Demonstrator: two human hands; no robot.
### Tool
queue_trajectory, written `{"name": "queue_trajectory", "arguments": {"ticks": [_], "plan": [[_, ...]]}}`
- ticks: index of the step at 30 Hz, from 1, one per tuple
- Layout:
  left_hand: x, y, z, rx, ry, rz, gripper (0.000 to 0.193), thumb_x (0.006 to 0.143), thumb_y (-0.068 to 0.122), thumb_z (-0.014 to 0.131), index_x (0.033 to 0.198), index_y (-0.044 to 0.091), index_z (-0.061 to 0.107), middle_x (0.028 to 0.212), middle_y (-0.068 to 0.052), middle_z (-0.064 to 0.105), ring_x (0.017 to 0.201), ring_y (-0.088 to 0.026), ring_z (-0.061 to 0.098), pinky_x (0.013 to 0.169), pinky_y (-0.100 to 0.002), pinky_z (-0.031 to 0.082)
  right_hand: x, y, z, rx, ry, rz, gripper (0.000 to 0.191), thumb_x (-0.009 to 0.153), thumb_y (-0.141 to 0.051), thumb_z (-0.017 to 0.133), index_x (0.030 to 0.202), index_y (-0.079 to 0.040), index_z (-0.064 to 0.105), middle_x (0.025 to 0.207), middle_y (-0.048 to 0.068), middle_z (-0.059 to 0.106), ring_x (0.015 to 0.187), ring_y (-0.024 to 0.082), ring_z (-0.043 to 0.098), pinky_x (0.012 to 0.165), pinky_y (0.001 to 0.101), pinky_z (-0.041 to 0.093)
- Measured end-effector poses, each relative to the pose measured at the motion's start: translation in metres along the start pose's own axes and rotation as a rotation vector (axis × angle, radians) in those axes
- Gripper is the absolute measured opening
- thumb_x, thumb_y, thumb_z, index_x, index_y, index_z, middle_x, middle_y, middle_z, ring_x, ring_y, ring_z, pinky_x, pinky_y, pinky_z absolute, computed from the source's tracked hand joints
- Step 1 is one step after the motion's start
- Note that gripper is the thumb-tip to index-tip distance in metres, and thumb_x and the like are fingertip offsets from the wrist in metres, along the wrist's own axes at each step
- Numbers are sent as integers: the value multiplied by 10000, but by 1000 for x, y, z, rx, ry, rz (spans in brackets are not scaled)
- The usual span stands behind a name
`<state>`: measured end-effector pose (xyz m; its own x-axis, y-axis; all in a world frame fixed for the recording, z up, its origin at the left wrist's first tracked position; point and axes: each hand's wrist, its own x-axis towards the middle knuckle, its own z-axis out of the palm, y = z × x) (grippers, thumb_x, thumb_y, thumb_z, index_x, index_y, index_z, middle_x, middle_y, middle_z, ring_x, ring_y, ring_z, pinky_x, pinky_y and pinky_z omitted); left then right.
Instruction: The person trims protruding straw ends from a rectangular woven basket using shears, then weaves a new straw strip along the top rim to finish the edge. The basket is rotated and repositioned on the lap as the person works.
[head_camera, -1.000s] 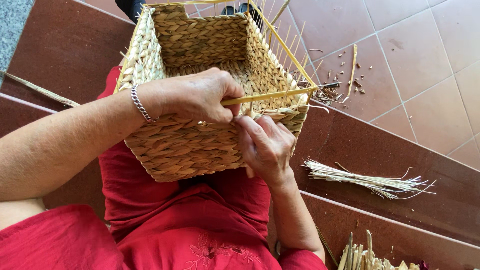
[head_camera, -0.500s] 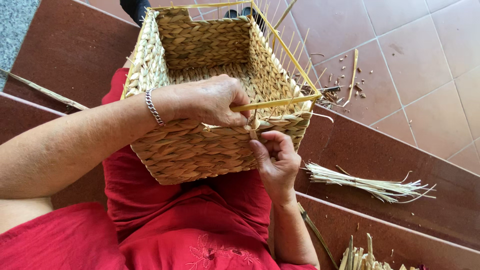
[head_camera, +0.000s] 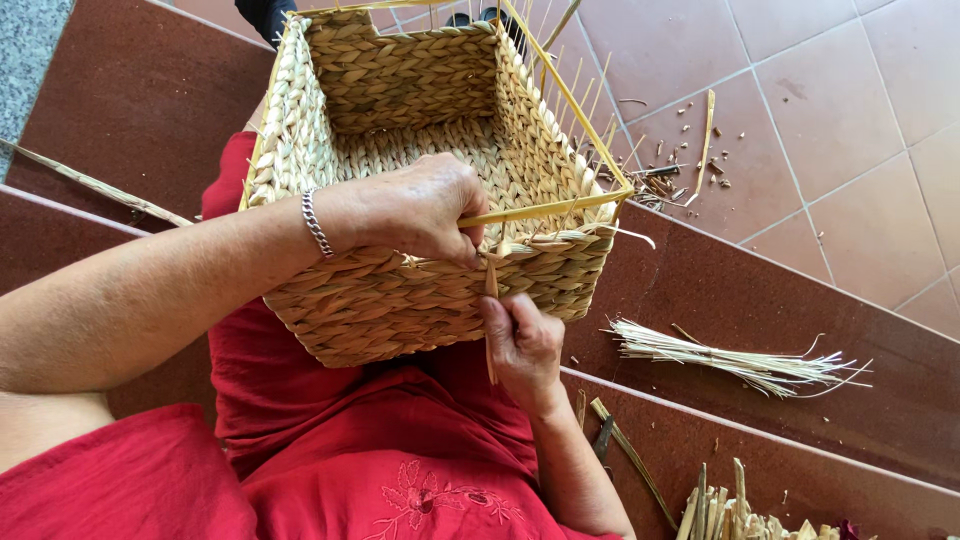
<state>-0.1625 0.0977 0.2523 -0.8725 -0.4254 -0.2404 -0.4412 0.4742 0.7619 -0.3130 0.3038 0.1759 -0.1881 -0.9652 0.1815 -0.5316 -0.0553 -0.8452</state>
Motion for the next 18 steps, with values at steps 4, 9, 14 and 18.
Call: {"name": "queue_trajectory", "arguments": {"ticks": [4,9,14,18], "plan": [[1,-4,0,8,33,18,204,636,248,884,748,107,788,664,-101,731,601,-233,720,596,-371,552,-10,-1,2,23,5,-3,221,1001,-136,694,822,-40,606,592,53,566,484,123,536,475,294,441],[1,-6,0,33,44,29,200,636,242,878,749,105,783,679,-109,732,623,-243,719,602,-381,553,-21,-1,8,51,10,-14,251,991,-112,708,785,-46,579,591,39,557,478,121,525,459,299,415],[-2,-8,0,42,49,62,171,631,228,862,734,111,792,694,-109,740,656,-245,727,632,-377,554,-35,-2,11,68,31,5,219,993,-99,704,815,-35,594,594,39,549,484,128,496,472,297,413],[-3,-9,-4,26,29,36,166,640,232,854,748,120,795,704,-98,744,669,-234,741,635,-375,561,-38,-5,16,78,28,-18,192,1000,-96,693,841,-33,605,612,46,564,503,116,512,486,294,415]]}}
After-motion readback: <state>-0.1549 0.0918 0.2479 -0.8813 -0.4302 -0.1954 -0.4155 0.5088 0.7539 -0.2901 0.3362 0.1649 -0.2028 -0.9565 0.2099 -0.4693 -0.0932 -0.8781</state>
